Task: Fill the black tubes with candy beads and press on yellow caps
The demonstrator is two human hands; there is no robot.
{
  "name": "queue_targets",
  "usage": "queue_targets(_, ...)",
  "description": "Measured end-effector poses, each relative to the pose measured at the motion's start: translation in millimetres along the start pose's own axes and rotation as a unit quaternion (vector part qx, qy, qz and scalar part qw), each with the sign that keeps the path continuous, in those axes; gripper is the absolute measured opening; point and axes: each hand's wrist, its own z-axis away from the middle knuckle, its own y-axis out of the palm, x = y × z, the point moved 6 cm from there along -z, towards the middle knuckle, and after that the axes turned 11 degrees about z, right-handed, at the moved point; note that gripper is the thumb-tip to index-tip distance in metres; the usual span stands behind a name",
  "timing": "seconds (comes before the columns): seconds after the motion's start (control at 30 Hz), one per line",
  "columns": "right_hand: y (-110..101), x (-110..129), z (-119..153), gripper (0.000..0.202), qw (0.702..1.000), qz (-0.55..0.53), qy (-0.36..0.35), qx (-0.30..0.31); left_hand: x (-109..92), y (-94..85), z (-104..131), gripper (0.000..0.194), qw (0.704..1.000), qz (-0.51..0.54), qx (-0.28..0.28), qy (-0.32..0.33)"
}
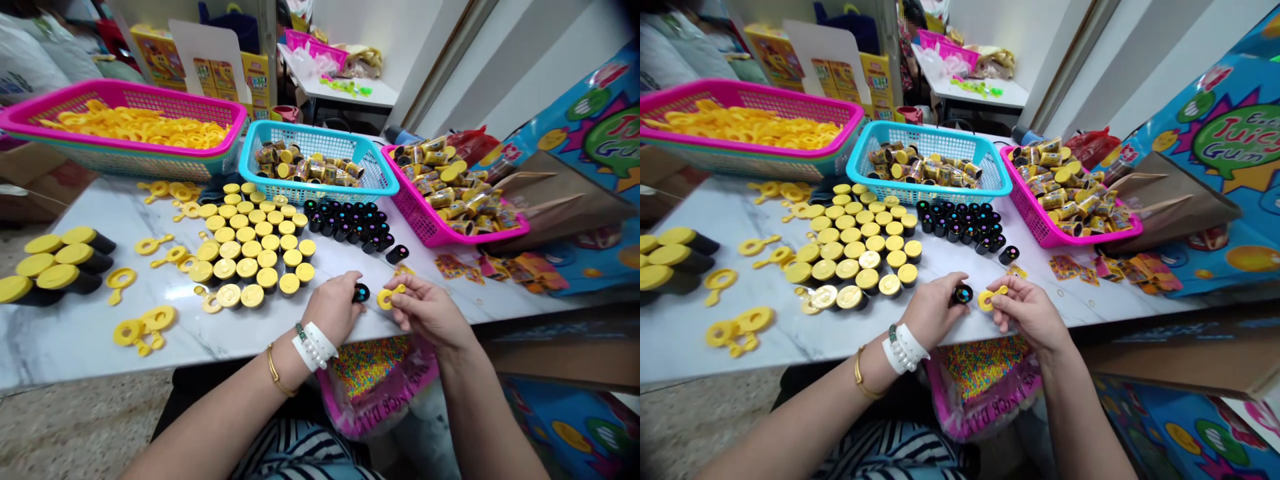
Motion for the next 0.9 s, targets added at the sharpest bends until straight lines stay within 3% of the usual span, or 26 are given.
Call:
queue_targets(0.17,18.4,14.9,-2.9,0.026,0.997,0.056,-0.05,-0.023,-1.6,-0.4,9.0,0.021,1.0,-0.008,-0.013,0.013)
queue_targets(0.3,32.8,19.0,-13.2,0.027,0.995,0.089,-0.04,-0.011,-1.6,-3.9,8.8,0.007,1.0,-0.02,-0.02,-0.013)
queue_targets(0.53,31.7,9.7,-15.8,0.034,0.997,0.069,-0.016,-0.004,-3.2,-2.7,9.1,0.01,0.999,-0.035,0.005,-0.033)
queue_targets(0.77,32.4,34.8,-8.9,0.027,0.975,0.185,-0.096,-0.077,-1.0,2.6,9.3,0.015,0.997,-0.054,0.025,-0.053)
queue_targets(0.9,32.1,37.4,-12.7,0.029,0.972,0.21,-0.094,-0.052,-0.3,4.4,10.2,0.017,0.996,-0.064,0.029,-0.046)
